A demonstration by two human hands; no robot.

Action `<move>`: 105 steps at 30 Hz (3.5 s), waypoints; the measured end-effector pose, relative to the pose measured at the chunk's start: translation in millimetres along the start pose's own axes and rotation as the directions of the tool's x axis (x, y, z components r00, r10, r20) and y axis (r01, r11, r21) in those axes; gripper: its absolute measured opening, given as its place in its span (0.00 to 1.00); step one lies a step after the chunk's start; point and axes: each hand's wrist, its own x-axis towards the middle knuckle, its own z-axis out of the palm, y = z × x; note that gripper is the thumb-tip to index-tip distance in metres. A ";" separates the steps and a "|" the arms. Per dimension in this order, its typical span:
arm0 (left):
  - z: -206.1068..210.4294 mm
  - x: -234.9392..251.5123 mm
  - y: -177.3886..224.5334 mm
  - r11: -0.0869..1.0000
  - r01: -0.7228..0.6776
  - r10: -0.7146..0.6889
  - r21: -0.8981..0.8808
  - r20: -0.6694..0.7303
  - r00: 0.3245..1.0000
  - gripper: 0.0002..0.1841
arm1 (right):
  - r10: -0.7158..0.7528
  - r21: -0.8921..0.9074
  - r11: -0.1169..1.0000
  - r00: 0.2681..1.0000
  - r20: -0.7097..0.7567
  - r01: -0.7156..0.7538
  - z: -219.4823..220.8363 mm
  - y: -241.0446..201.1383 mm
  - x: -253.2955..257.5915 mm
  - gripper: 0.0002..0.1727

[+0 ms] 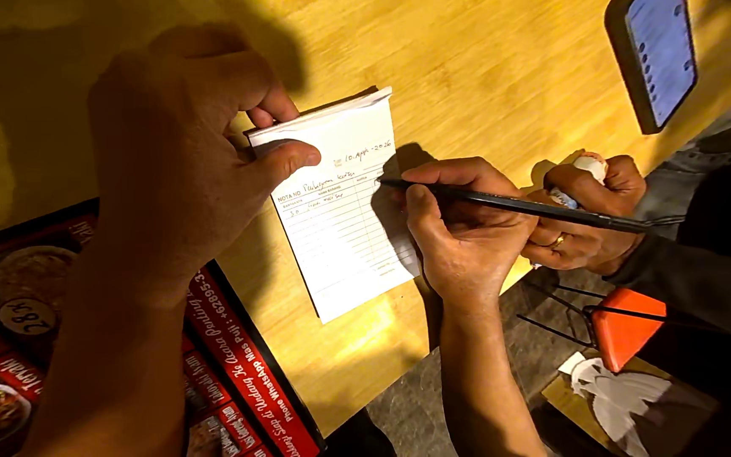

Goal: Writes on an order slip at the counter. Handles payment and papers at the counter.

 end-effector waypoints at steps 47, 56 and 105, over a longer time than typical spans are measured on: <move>-0.1 -0.3 -3.4 0.998 0.016 -0.015 -0.055 0.029 0.999 0.20 | 0.004 0.015 1.000 0.999 -0.044 -0.003 0.2 1.9 0.8 0.08; -0.2 0.1 -3.1 0.999 0.019 -0.018 -0.046 0.022 1.000 0.19 | 0.008 0.012 1.000 0.999 -0.035 -0.007 -0.9 1.6 0.9 0.08; -0.6 -0.3 -1.9 0.999 0.004 -0.003 -0.047 0.022 1.000 0.19 | -0.014 -0.004 1.000 1.000 -0.027 0.014 -1.3 1.6 0.3 0.07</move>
